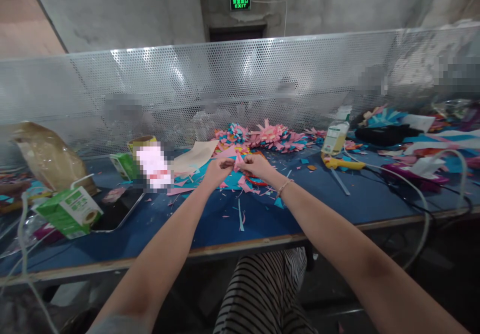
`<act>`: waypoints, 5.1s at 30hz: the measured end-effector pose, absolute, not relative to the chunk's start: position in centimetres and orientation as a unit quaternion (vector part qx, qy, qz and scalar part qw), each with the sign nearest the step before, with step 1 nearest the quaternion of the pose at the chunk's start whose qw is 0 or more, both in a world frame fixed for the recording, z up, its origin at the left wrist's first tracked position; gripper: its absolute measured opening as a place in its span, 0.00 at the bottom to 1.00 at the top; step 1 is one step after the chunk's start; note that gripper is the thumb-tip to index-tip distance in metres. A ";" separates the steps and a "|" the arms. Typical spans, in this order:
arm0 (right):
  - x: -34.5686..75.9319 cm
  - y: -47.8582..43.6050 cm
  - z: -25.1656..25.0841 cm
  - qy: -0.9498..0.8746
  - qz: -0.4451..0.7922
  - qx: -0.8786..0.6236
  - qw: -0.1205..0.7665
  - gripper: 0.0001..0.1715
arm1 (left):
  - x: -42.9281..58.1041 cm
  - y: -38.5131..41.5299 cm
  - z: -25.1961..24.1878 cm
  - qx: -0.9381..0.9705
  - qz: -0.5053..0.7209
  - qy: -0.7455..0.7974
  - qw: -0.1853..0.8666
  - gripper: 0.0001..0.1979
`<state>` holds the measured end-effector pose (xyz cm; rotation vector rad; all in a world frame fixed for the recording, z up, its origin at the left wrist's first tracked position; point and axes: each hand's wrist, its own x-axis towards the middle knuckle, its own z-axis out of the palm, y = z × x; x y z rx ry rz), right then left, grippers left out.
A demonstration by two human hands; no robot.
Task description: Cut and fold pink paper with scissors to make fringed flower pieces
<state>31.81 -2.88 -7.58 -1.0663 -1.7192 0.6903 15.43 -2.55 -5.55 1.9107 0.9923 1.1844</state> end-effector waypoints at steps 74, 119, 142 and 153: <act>31.8 -2.9 -7.0 -0.582 0.455 -0.359 0.570 0.17 | 15.0 -2.7 -5.2 0.614 0.491 0.369 0.496 0.15; 32.4 -2.5 -6.9 -0.692 0.265 -0.420 0.525 0.15 | 14.9 -2.8 -4.9 0.701 0.468 0.393 0.369 0.13; 32.3 -3.5 -6.2 -0.746 0.175 -0.411 0.495 0.13 | 14.6 -2.7 -4.7 0.756 0.446 0.390 0.279 0.09; 32.0 -3.5 -6.8 -0.752 -0.014 -0.366 0.548 0.08 | 14.9 -2.5 -5.5 0.593 0.444 0.431 0.515 0.19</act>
